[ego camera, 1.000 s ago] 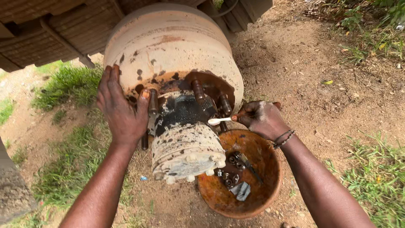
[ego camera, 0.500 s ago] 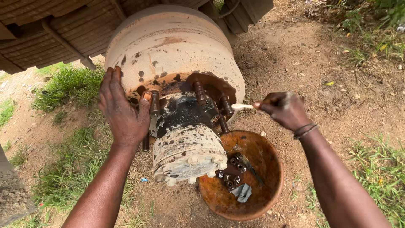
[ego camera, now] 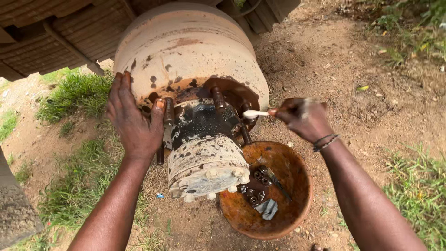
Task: The person cleans a vehicle wheel hub by scrubbing it with a toothbrush and applying a liquid from a container, while using a bowl to catch runoff.
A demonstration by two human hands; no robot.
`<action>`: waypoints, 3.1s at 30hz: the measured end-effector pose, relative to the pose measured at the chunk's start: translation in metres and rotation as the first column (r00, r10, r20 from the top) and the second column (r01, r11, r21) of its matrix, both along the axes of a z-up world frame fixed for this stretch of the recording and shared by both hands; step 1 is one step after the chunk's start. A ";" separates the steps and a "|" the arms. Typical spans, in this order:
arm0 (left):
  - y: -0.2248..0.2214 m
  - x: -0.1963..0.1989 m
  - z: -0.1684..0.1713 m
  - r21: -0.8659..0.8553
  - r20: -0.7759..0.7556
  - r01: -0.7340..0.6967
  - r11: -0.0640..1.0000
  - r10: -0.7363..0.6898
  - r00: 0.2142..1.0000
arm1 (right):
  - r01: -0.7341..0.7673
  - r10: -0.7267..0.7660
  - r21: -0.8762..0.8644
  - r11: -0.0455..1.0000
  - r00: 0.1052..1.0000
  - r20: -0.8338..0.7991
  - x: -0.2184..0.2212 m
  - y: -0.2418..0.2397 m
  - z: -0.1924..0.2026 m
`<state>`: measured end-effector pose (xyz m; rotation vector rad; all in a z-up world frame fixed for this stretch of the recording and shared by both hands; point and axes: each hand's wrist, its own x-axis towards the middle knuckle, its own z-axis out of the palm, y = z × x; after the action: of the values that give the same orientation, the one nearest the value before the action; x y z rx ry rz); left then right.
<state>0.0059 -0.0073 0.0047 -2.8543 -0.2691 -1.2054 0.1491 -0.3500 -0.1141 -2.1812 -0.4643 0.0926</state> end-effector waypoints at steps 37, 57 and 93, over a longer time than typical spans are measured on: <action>0.002 -0.003 -0.003 -0.019 0.012 0.022 1.000 -0.022 1.000 | 0.040 -0.045 -0.051 0.998 0.993 -0.106 0.003 0.007 -0.006; -0.004 -0.004 -0.002 -0.041 0.016 0.027 0.999 -0.027 1.000 | 0.025 -0.017 0.048 0.999 0.988 -0.152 -0.001 0.005 -0.010; 0.002 -0.002 -0.005 -0.016 0.010 0.026 1.000 -0.026 1.000 | 0.056 0.025 0.224 0.973 0.938 -0.345 0.020 0.004 -0.064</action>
<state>0.0034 -0.0057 -0.0005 -2.8757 -0.2439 -1.2278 0.1687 -0.3460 -0.1784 -1.8875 -0.2426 0.3891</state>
